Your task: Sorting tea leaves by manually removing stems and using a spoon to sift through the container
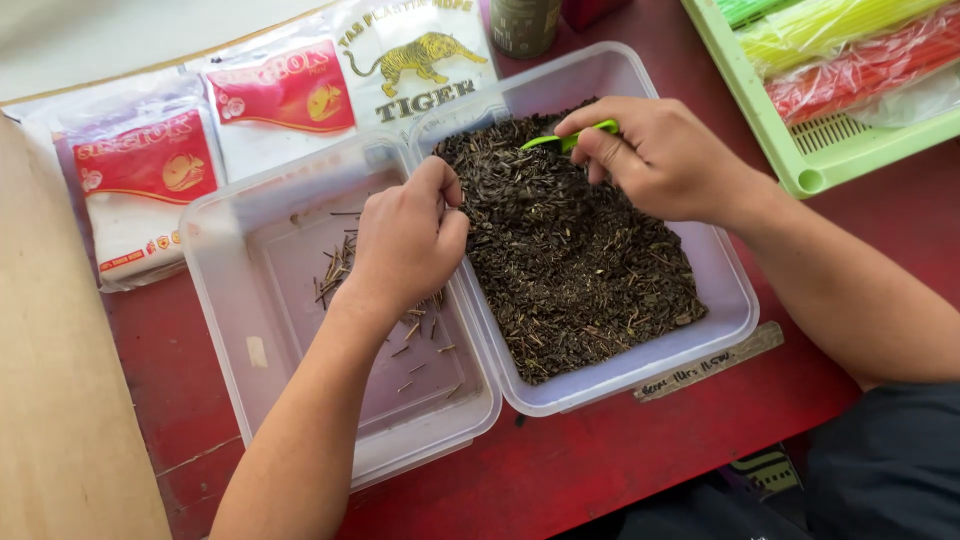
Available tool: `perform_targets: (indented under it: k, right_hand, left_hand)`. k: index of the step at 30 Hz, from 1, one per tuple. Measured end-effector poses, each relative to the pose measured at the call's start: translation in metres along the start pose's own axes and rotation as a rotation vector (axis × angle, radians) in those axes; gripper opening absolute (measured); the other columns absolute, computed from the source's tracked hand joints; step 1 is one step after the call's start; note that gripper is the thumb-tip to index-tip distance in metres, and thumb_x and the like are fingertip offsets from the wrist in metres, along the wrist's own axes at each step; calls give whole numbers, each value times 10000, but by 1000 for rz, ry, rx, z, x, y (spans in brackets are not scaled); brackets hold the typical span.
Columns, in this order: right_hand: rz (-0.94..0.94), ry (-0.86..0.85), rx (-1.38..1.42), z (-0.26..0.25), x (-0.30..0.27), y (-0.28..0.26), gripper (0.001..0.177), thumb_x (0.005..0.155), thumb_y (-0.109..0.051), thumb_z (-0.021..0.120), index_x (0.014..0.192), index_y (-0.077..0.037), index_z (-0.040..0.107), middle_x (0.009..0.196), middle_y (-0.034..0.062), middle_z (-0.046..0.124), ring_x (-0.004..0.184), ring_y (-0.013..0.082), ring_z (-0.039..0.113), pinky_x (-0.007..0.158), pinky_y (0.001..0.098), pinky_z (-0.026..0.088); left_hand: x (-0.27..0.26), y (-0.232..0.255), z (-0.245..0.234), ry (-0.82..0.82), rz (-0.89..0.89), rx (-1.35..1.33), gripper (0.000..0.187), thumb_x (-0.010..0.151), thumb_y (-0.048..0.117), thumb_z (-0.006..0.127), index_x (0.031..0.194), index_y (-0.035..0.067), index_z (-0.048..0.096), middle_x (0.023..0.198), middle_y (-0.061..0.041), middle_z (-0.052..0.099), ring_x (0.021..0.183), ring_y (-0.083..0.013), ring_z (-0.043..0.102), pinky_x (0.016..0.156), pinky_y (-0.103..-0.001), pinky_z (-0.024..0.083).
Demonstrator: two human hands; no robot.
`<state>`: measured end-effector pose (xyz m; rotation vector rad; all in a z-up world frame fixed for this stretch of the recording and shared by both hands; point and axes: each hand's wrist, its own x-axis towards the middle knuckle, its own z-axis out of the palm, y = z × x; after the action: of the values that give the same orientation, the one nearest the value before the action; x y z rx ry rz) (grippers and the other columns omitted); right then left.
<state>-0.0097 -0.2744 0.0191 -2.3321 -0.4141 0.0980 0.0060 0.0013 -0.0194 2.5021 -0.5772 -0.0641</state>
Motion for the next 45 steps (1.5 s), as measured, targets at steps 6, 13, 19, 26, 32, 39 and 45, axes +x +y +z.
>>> perform_targets:
  k: [6, 13, 19, 26, 32, 39, 45]
  right_hand:
    - [-117, -18, 34, -18, -16, -9, 266, 1074, -93, 495, 1249, -5, 675, 913, 88, 741, 747, 135, 694, 726, 282, 562]
    - [-299, 301, -5, -7, -26, -4, 331, 1192, -145, 468, 1156, 93, 695, 909, 171, 684, 730, 206, 683, 661, 291, 519]
    - [-330, 407, 45, 15, -26, -2, 321, 1189, -135, 470, 1084, 86, 678, 820, 153, 649, 677, 198, 636, 630, 305, 474]
    - [-509, 566, 79, 26, -25, 17, 355, 1172, -190, 450, 1031, 87, 623, 737, 157, 554, 568, 213, 464, 550, 347, 330]
    - [-678, 712, -96, 28, -29, 18, 404, 1156, -196, 462, 937, 92, 641, 762, 189, 625, 590, 304, 501, 577, 425, 366]
    - [-689, 464, 190, 31, -30, 16, 465, 1117, -246, 443, 854, 105, 599, 710, 200, 598, 546, 311, 504, 562, 430, 385]
    - [-732, 275, -15, 32, -31, 20, 348, 1125, -226, 439, 974, 27, 625, 758, 122, 605, 590, 276, 540, 554, 395, 380]
  left_hand:
    - [0, -1, -1, -21, 11, 20, 116, 769, 170, 503, 882, 164, 528, 700, -85, 657, 634, -466, 557, 637, -556, 418]
    - [-1, -1, -1, -20, 22, 38, 111, 770, 173, 507, 879, 171, 532, 697, -79, 672, 646, -460, 583, 632, -555, 431]
    - [0, -1, -1, -12, 35, 48, 107, 774, 175, 514, 877, 176, 542, 694, -87, 670, 646, -465, 589, 627, -560, 438]
    - [-2, 3, -5, -32, 53, 77, 127, 784, 172, 524, 904, 169, 564, 629, -93, 645, 614, -443, 584, 637, -541, 449]
    - [-2, 6, -5, -48, 67, 146, 123, 847, 175, 539, 952, 156, 600, 638, -110, 655, 606, -423, 605, 630, -541, 463]
    - [-5, 9, -6, -42, 77, 94, 233, 998, 357, 576, 902, 145, 577, 605, -70, 608, 588, -374, 590, 653, -524, 452]
    - [-7, 17, -13, -73, 29, 89, 387, 994, 520, 635, 1000, 149, 523, 572, -66, 569, 670, -409, 627, 626, -524, 417]
